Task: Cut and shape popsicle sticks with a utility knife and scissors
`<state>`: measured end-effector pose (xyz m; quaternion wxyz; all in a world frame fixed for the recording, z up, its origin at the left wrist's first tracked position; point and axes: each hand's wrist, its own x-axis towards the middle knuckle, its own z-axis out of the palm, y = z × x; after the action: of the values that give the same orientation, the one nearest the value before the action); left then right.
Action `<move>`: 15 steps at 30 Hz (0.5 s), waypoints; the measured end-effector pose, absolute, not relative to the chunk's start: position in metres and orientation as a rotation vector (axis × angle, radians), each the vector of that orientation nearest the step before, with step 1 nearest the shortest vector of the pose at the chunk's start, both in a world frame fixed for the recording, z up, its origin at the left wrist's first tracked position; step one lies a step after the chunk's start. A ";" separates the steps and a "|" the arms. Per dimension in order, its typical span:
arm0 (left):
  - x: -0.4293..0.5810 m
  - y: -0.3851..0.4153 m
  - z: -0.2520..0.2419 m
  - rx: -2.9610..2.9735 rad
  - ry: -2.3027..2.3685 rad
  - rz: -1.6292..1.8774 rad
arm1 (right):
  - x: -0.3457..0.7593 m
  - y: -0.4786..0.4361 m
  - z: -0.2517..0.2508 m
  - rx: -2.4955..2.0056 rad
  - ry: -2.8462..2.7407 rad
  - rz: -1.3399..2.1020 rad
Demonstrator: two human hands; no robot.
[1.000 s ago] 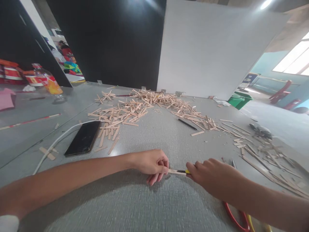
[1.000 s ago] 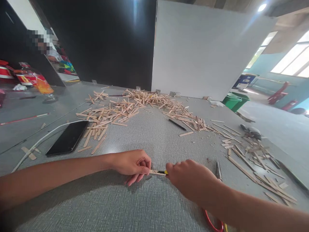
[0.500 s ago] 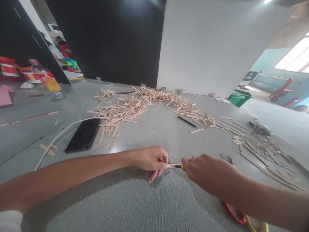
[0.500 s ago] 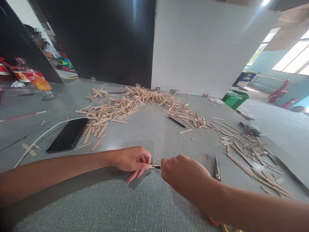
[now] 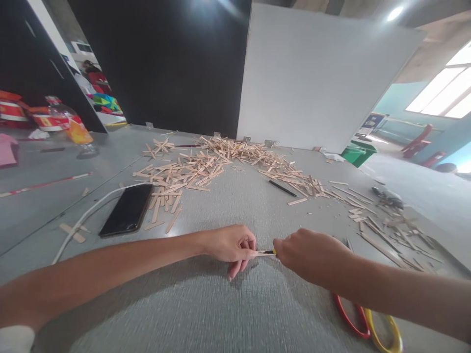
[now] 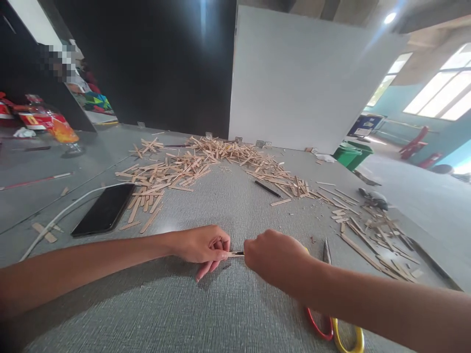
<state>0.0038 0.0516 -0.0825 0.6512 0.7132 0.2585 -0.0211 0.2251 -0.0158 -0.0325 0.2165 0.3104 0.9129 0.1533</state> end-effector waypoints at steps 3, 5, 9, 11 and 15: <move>0.006 0.049 -0.083 1.643 0.606 -0.050 | 0.239 -0.013 -0.043 0.901 2.557 0.466; 0.008 0.047 -0.082 1.688 0.647 -0.013 | 0.248 -0.013 -0.051 0.903 2.575 0.588; 0.008 0.042 -0.068 1.880 0.819 0.280 | 0.251 -0.020 -0.050 1.216 2.628 1.000; 0.005 0.040 -0.055 1.987 0.880 0.449 | 0.248 -0.026 -0.040 1.422 2.693 1.134; -0.003 0.035 -0.041 2.304 0.873 0.715 | 0.244 -0.039 -0.024 1.626 2.859 1.201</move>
<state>-0.0034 0.0349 -0.0406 0.2840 0.8611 0.3261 0.2673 0.2437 -0.0390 -0.0241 -0.1790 0.4570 0.8033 0.3375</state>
